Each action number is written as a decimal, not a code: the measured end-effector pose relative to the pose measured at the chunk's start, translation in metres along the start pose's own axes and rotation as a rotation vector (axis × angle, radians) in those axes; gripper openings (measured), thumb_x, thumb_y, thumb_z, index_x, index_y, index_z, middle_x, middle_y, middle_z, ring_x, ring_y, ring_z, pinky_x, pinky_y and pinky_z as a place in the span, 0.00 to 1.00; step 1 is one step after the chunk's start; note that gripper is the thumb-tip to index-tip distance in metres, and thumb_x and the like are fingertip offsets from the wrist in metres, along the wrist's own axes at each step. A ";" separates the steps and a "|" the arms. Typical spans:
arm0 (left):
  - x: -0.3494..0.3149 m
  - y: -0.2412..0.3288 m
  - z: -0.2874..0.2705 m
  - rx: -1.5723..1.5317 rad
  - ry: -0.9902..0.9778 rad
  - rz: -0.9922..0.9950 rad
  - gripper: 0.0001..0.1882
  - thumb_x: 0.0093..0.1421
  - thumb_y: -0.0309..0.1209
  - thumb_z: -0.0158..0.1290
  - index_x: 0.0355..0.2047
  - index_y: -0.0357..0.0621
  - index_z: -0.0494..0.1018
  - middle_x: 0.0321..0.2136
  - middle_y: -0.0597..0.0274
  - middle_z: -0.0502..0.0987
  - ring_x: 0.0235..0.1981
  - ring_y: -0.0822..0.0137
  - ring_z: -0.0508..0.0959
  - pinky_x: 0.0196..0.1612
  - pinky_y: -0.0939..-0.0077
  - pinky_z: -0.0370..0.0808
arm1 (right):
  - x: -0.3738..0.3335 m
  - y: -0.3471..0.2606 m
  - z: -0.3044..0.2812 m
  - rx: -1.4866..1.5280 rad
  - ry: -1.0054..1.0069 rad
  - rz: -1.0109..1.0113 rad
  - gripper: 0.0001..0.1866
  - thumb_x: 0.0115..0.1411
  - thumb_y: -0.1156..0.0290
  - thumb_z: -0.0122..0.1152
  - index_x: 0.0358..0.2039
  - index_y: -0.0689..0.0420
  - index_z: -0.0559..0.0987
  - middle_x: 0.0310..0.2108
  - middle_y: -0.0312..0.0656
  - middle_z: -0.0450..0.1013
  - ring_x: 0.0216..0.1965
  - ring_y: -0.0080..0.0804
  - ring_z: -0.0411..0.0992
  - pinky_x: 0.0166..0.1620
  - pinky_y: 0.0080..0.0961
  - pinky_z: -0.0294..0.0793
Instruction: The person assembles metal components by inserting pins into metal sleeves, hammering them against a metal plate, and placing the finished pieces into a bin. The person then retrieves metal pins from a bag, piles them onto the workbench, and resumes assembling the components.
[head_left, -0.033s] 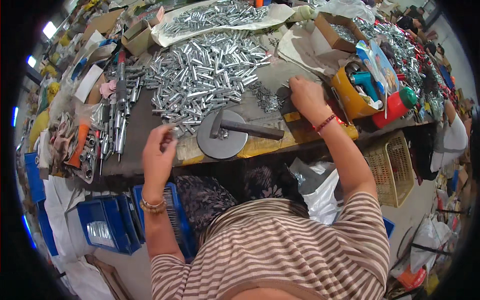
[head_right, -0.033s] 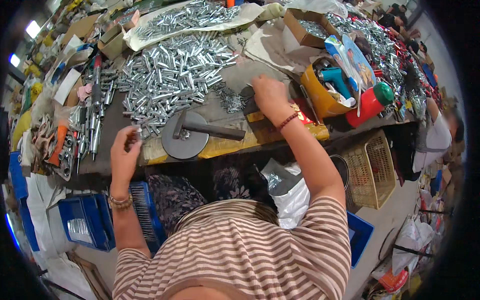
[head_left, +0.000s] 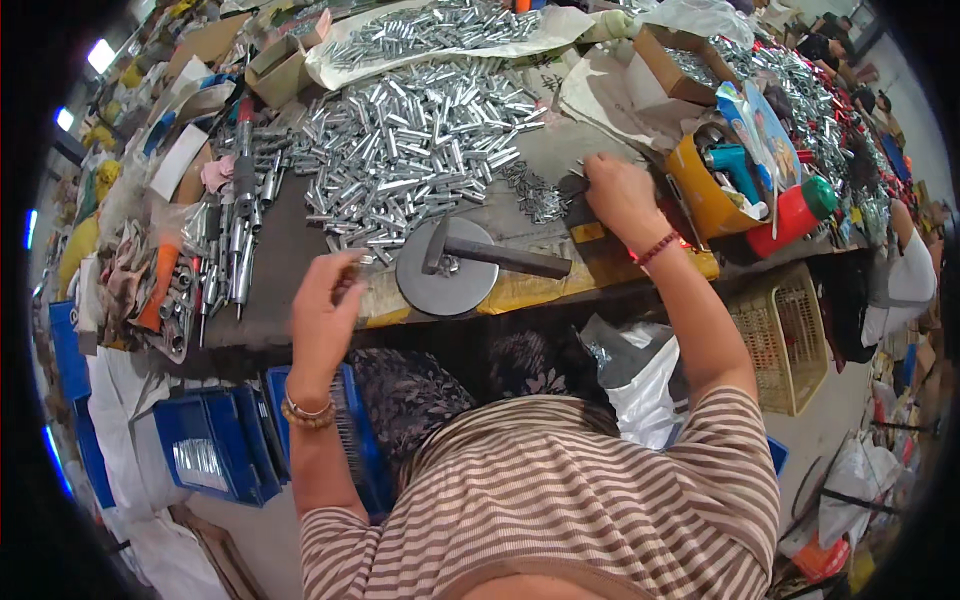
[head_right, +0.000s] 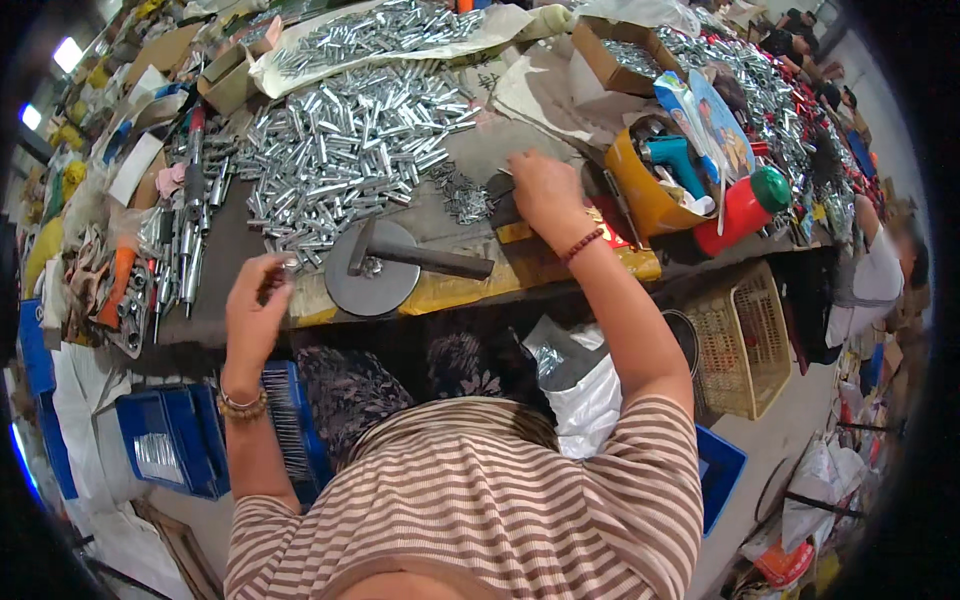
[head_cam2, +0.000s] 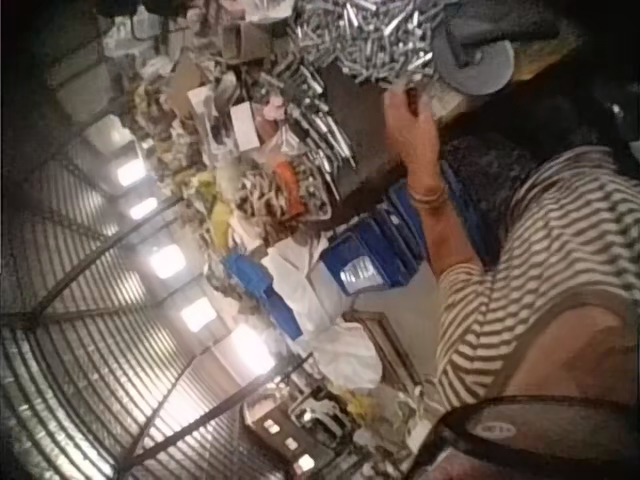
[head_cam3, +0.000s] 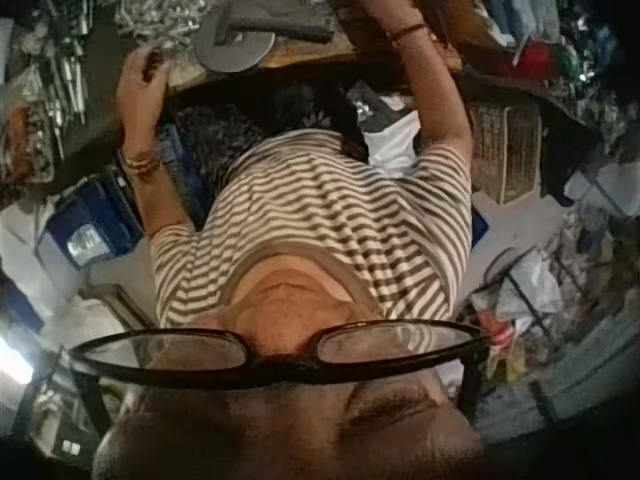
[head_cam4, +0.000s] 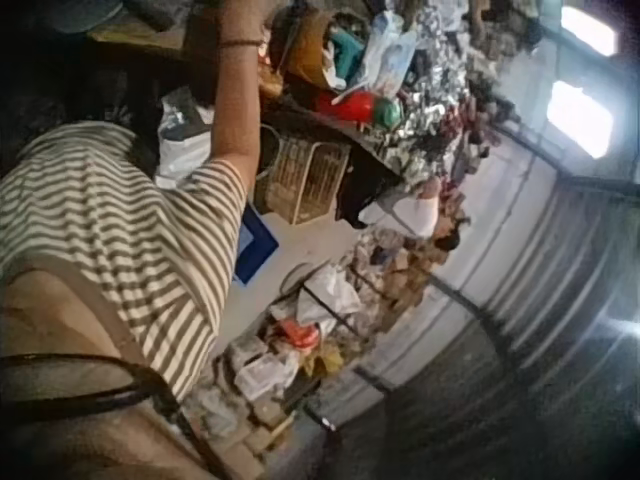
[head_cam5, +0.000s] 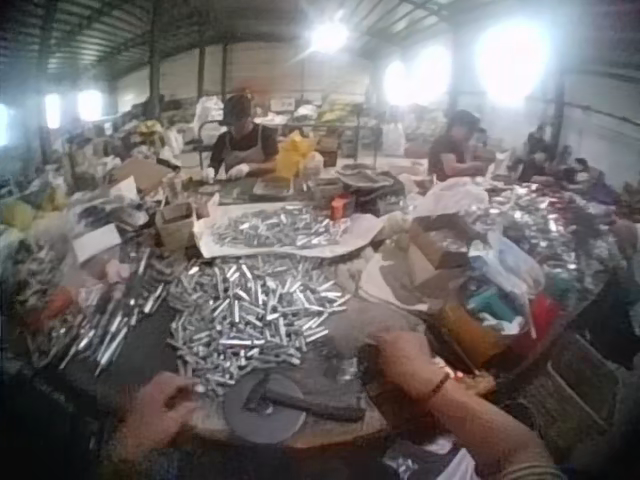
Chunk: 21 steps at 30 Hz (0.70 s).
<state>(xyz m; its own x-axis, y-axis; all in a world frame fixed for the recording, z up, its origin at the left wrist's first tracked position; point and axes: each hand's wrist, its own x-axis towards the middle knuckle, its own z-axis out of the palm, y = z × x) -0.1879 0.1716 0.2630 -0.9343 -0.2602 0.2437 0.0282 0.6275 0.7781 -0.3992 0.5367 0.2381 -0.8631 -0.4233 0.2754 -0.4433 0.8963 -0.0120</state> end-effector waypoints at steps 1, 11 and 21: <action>-0.003 0.013 0.002 0.036 -0.115 0.137 0.22 0.55 0.16 0.55 0.50 0.44 0.77 0.36 0.59 0.78 0.39 0.61 0.79 0.46 0.69 0.76 | -0.003 -0.001 -0.005 0.010 -0.011 -0.011 0.10 0.52 0.73 0.64 0.37 0.55 0.80 0.37 0.47 0.77 0.39 0.51 0.79 0.41 0.45 0.79; -0.005 0.024 0.023 0.279 -0.322 0.304 0.16 0.56 0.21 0.56 0.45 0.45 0.79 0.36 0.57 0.76 0.44 0.53 0.77 0.48 0.61 0.74 | -0.061 -0.119 -0.049 0.627 0.028 -0.406 0.12 0.49 0.75 0.66 0.36 0.57 0.76 0.32 0.45 0.70 0.37 0.49 0.73 0.40 0.43 0.74; -0.016 0.015 0.045 0.180 -0.137 0.187 0.08 0.56 0.26 0.63 0.37 0.42 0.82 0.34 0.60 0.75 0.40 0.58 0.77 0.43 0.66 0.74 | -0.064 -0.140 -0.030 0.552 0.090 -0.500 0.10 0.47 0.77 0.67 0.31 0.56 0.77 0.30 0.40 0.70 0.36 0.43 0.73 0.39 0.38 0.74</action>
<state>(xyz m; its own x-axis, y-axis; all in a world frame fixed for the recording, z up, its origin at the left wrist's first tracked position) -0.1888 0.2176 0.2450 -0.9584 -0.0340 0.2834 0.1523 0.7787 0.6087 -0.2752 0.4425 0.2510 -0.5145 -0.7289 0.4517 -0.8546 0.3930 -0.3393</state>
